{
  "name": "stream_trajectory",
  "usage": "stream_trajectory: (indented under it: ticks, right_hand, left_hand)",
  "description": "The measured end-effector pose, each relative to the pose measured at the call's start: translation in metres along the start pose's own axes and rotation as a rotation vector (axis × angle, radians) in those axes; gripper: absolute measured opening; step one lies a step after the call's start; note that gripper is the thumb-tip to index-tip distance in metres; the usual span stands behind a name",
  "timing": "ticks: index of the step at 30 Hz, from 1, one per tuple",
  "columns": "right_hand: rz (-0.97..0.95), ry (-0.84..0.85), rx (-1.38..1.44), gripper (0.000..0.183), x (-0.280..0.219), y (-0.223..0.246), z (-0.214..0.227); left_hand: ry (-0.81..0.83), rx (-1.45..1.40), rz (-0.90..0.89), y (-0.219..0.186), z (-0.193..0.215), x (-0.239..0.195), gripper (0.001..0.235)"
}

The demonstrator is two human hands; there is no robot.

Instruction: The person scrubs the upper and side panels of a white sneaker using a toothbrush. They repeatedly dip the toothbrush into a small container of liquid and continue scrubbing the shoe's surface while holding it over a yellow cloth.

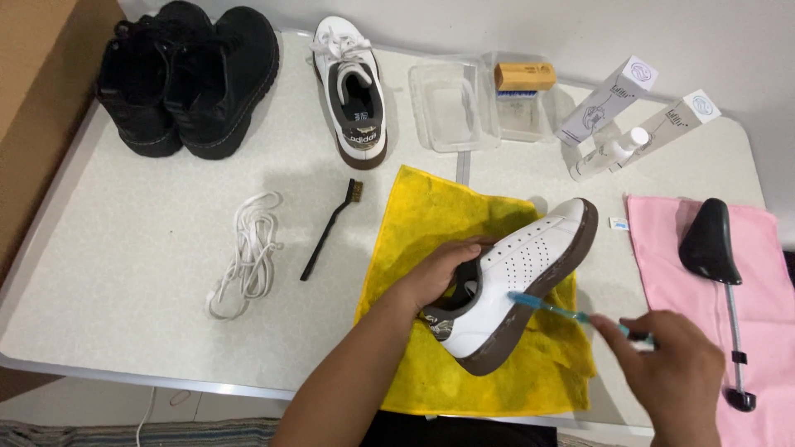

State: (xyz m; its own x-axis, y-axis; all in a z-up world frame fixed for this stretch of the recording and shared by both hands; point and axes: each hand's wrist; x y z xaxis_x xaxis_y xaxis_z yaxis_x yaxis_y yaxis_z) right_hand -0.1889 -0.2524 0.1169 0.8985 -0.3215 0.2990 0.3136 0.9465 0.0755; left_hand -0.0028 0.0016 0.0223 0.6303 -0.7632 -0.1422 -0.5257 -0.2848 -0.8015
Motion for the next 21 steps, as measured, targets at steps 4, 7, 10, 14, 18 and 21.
stream_trajectory:
  ticks: [4,7,10,14,18,21]
  right_hand:
    - [-0.03,0.278,0.426,0.031,-0.008,0.008,-0.003]
    - [-0.005,0.18,0.295,0.033,-0.009,0.002,-0.006]
    - [-0.11,0.102,0.175,0.033,-0.01,0.005,-0.012]
    - [-0.02,0.136,0.291,0.037,-0.003,0.006,-0.019]
    - [-0.014,0.186,0.497,0.036,-0.009,0.015,-0.024]
    - [-0.032,0.261,0.501,0.022,-0.008,0.03,-0.01]
  left_hand:
    - [0.01,0.053,-0.056,0.004,0.005,0.006,0.047]
    - [0.038,0.193,-0.086,0.006,0.006,0.006,0.055]
    - [0.058,0.162,-0.148,0.013,0.012,0.01,0.05]
    - [-0.007,0.183,-0.057,0.007,0.008,0.007,0.051]
    - [-0.077,0.135,0.026,0.008,0.009,0.007,0.055]
    - [0.038,0.146,-0.157,0.029,0.02,0.018,0.045]
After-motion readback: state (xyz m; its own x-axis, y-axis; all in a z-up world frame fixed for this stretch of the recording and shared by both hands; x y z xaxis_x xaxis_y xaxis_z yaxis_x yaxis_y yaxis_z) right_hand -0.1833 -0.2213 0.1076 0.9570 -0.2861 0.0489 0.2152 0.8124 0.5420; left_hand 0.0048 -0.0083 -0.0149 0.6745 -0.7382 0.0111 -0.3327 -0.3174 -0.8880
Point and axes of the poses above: each hand's wrist, its own x-axis towards the middle knuckle, its own z-axis out of the back of the hand, y = z × x, and after that the axes turned 2 degrees about -z, right-handed
